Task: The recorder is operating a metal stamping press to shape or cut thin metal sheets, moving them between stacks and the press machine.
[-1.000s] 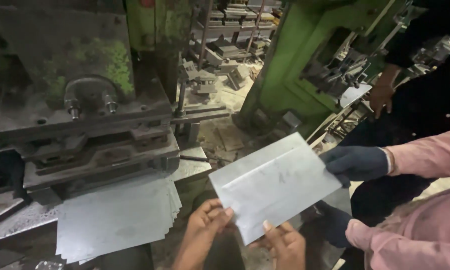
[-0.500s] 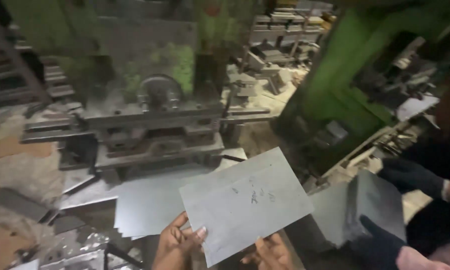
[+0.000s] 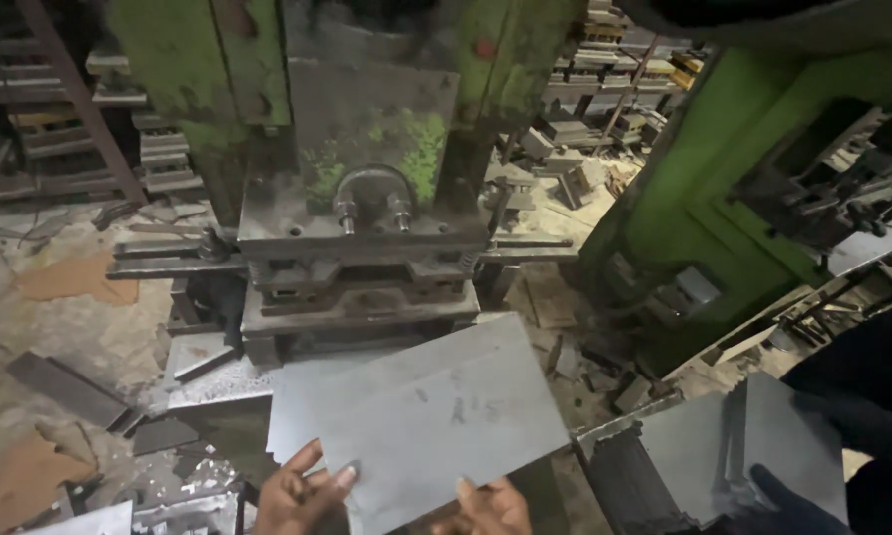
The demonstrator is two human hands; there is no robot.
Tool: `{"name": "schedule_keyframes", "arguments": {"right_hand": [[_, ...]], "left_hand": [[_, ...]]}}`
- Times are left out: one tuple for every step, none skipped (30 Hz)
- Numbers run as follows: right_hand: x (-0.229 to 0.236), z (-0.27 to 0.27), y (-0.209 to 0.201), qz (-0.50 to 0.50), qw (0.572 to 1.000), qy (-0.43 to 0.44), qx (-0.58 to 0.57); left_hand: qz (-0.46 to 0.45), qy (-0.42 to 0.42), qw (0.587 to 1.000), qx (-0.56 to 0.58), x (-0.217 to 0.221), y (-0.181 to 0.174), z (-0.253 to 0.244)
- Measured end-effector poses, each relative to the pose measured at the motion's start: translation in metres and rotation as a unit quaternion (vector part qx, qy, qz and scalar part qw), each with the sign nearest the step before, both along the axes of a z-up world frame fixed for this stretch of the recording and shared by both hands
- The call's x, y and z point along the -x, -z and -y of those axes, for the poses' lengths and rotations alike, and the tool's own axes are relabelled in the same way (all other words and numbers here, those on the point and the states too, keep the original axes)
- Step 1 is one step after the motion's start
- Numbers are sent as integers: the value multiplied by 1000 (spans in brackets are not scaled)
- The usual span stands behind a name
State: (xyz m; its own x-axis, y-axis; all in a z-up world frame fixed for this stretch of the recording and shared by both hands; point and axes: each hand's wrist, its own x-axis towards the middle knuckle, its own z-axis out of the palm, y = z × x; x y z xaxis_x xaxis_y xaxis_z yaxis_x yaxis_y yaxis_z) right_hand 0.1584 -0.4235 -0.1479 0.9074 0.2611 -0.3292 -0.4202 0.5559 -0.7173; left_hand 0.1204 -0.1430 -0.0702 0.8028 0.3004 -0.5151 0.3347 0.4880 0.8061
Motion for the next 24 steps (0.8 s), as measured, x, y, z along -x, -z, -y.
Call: {"name": "schedule_keyframes", "arguments": {"right_hand": [[-2,-9,1,-11,1000,-8,4],[-6,-20,-4,-8,1000,-8,3],[-9,-31,-9,1,999,-34,-21],[-12,-42,-15,11,997,-60,-44],[-19,-53,-11,12,997,-63,-44],[-25,-65,-6,23,997,-20,-66],[-32,-78,-2,33,995,20,-87],[-36,-90,-18,34,996,14,-87],[-39,-103,-34,42,995,46,-72],[-41,-116,-49,50,994,79,-58],[-49,-128,-61,48,994,73,-58],[-57,-139,-73,20,995,87,-40],[-65,-150,-85,-7,994,103,-21],[-74,-157,-86,-8,995,99,-22],[-83,-165,-87,0,994,103,-19],[-91,-171,-88,8,994,108,-16],[-103,-177,-94,7,994,105,-16],[-114,-183,-100,-4,995,100,26],[-126,-188,-106,-16,993,96,67],[-141,-196,-102,-17,993,95,66],[-157,-202,-97,-14,992,113,55],[-173,-209,-93,-11,990,130,44],[-182,-217,-94,-12,990,133,44],[-192,-226,-95,-5,989,127,72]], "left_hand": [[5,-74,995,67,-2,8,-4],[8,-74,995,66,-4,25,-16],[80,-48,993,76,-5,41,-27],[151,-20,985,85,-6,57,-39],[152,-23,984,84,-11,70,-42],[135,-48,985,100,-16,83,-46],[118,-76,983,116,-19,96,-50],[119,-81,983,115,-19,90,-46],[115,-91,977,152,-16,85,-43],[112,-101,971,188,-14,80,-39],[112,-107,970,187,-10,95,-41],[116,-78,970,197,-7,110,-43],[120,-47,970,207,-5,124,-44],[120,-50,970,206,-4,146,-46],[145,-25,965,216,-4,167,-47],[168,0,959,226,-4,189,-47],[168,-2,960,226,1,193,-41],[180,-8,960,215,5,197,-34],[192,-11,960,205,9,201,-26],[191,-12,960,205,9,205,-25],[153,7,963,223,8,210,-24],[115,25,963,241,6,214,-22],[114,28,963,241,7,208,-17],[108,26,965,238,8,203,-12]]}}
